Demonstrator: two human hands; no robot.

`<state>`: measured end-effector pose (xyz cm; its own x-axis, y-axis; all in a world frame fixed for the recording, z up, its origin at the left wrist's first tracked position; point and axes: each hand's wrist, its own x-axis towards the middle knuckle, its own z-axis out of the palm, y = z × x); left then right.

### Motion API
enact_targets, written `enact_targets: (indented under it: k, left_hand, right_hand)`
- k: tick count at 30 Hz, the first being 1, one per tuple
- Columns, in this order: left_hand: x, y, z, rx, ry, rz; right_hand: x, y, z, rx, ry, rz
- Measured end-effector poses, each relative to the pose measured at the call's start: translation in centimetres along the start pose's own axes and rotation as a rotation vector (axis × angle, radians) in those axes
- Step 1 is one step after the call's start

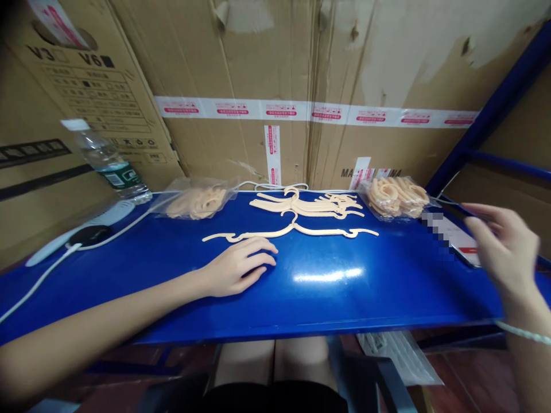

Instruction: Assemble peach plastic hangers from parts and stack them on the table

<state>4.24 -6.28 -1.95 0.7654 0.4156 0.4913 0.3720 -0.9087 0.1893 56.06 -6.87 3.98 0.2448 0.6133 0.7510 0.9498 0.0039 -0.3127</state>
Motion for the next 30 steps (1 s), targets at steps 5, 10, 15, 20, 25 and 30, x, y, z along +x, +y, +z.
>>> enact_targets:
  k: [5, 10, 15, 20, 25, 30]
  left_hand:
    - [-0.1, 0.0, -0.1, 0.004, 0.015, -0.009]
    - [0.0, 0.0, -0.2, 0.003, 0.019, -0.011]
    - [0.2, 0.0, -0.1, 0.014, 0.025, -0.007]
    - [0.2, 0.0, 0.0, 0.017, 0.044, 0.008]
    - [0.3, 0.1, -0.1, 0.014, 0.042, 0.008]
    - [0.3, 0.1, -0.2, 0.019, 0.041, 0.012]
  right_hand:
    - [3.9, -11.4, 4.3, 0.113, -0.482, -0.259]
    - [7.2, -14.2, 11.0, -0.151, -0.693, -0.447]
    - [8.0, -14.0, 15.3, -0.243, -0.761, -0.391]
    - [8.0, -14.2, 17.8, -0.282, -0.720, -0.339]
    - [7.7, -14.0, 19.5, -0.284, -0.714, -0.332]
    - [7.5, -13.8, 19.3, -0.255, -0.635, -0.342]
